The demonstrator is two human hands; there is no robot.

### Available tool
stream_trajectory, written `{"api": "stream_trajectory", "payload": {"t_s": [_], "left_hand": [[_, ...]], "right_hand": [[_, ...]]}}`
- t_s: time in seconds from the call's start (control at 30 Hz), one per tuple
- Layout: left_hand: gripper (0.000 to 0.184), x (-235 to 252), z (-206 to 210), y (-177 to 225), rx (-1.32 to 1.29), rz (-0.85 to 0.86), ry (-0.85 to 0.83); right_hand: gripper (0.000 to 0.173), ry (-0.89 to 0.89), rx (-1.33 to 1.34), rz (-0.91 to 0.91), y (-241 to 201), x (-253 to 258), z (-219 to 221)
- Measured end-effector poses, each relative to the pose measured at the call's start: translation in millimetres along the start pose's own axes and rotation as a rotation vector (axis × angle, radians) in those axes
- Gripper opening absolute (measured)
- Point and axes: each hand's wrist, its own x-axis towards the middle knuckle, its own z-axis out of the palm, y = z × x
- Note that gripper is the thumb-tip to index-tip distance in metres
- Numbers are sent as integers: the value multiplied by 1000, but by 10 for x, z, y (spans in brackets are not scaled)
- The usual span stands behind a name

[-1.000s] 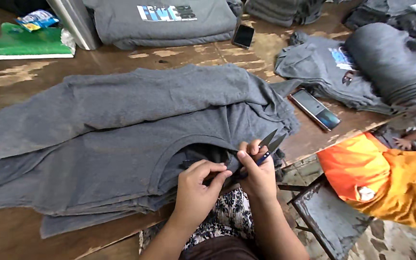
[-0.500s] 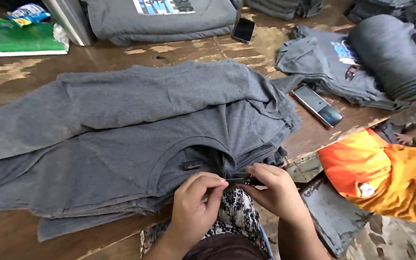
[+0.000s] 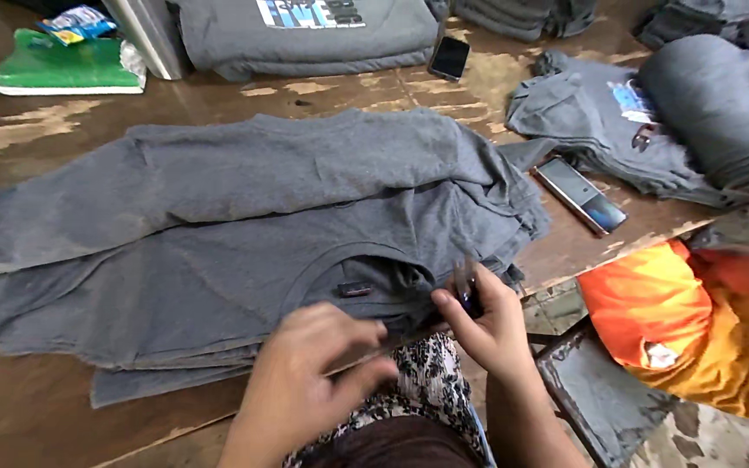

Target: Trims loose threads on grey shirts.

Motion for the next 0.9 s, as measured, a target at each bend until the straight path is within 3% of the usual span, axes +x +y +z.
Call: {"api": "stream_trajectory", "payload": {"t_s": [0.03,0.1,0.2,0.27,0.37,0.47,0.53,0.6,0.73,0.9], "left_hand": [[44,9,-9,-34,208,-124,92],[49,13,-42,-129,466,-414,90],[39,-105,-204,-146,500,-619,61],[33,-179,-315,-60,497,-609,95],[30,-170,-298,-61,281,-450,412],[21,-116,-195,-223,-353,-380,621],[26,-94,-184,-214,-735,-439,651],[27,-106,-206,-199,-907,-466,629],[35,-131,-191,-148,-942,-432,629],[30,-246,-80,-166,-843,-315,598]], "right_hand": [[35,10,-4,-5,0,31,73],[25,53,-15,-70,7,68,206],[14,140,-48,-203,-9,65,245],[10,110,-104,-290,-37,42,227],[6,-99,-224,-422,-19,4,285],[4,-199,-237,-445,-29,5,321],[7,-254,-154,-428,-88,20,263],[14,-279,-27,-431,-208,35,244],[16,-262,240,-461,-457,126,495],[19,-197,308,-501,-633,349,914]]}}
